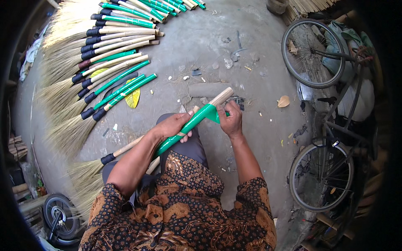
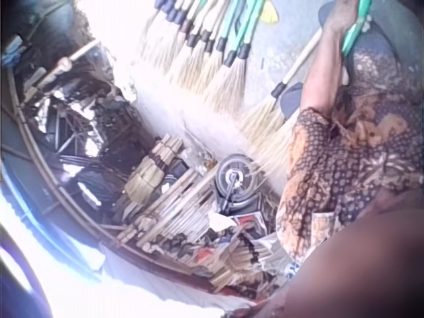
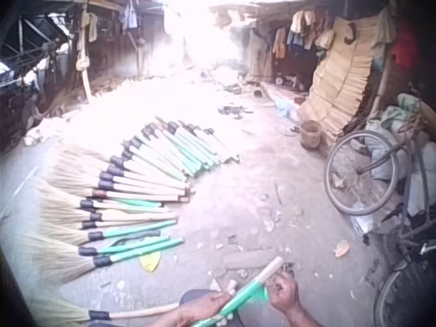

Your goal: The person gathers several brooms, then sits and wraps green tape around the wooden handles one by one. The taped brooms are placed on the floor in a row.

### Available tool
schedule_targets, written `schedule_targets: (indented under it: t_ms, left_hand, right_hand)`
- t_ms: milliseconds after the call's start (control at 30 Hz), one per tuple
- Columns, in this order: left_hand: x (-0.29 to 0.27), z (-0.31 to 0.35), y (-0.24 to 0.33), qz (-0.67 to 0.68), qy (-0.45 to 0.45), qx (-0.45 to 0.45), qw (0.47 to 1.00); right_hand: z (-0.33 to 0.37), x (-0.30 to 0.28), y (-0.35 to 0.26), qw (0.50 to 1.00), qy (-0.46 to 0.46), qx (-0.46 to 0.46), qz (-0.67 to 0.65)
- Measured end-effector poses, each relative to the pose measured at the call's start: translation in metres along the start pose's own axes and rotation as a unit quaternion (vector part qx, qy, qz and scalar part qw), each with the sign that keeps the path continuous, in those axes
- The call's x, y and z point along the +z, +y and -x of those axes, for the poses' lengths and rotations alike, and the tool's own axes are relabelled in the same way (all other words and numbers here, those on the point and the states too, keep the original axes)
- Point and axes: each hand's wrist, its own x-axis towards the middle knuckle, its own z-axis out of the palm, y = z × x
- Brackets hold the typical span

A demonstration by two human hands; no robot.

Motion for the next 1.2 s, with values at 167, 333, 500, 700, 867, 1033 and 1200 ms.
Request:
schedule_targets:
  t_ms: [167,333,500,700,867,1033,1200]
  left_hand:
    - [0.028,0.001,-0.005,-0.461,0.256,0.145,0.837]
    - [0.008,-0.007,-0.009,-0.274,0.149,0.118,0.943]
    - [-0.006,-0.022,-0.006,-0.107,-0.033,0.016,0.994]
    - [0.041,-0.016,-0.013,-0.43,0.253,0.155,0.853]
    - [0.024,-0.019,-0.016,-0.395,0.247,0.204,0.861]
    - [-0.006,-0.026,-0.016,0.075,-0.118,0.06,0.988]
    - [0.017,-0.024,-0.013,-0.243,0.088,0.116,0.959]
  right_hand:
    - [0.001,0.007,0.005,0.999,-0.006,0.031,0.03]
    - [0.004,0.002,0.013,0.999,0.03,-0.014,-0.011]
    - [0.005,-0.002,0.018,0.999,0.004,0.028,0.024]
    - [0.006,0.005,0.022,0.996,-0.021,0.051,0.072]
    - [0.009,-0.002,0.029,0.998,-0.021,0.043,0.03]
    - [0.001,-0.006,0.027,0.999,0.003,0.029,0.028]
    - [-0.003,-0.001,0.018,0.997,-0.026,0.049,0.058]
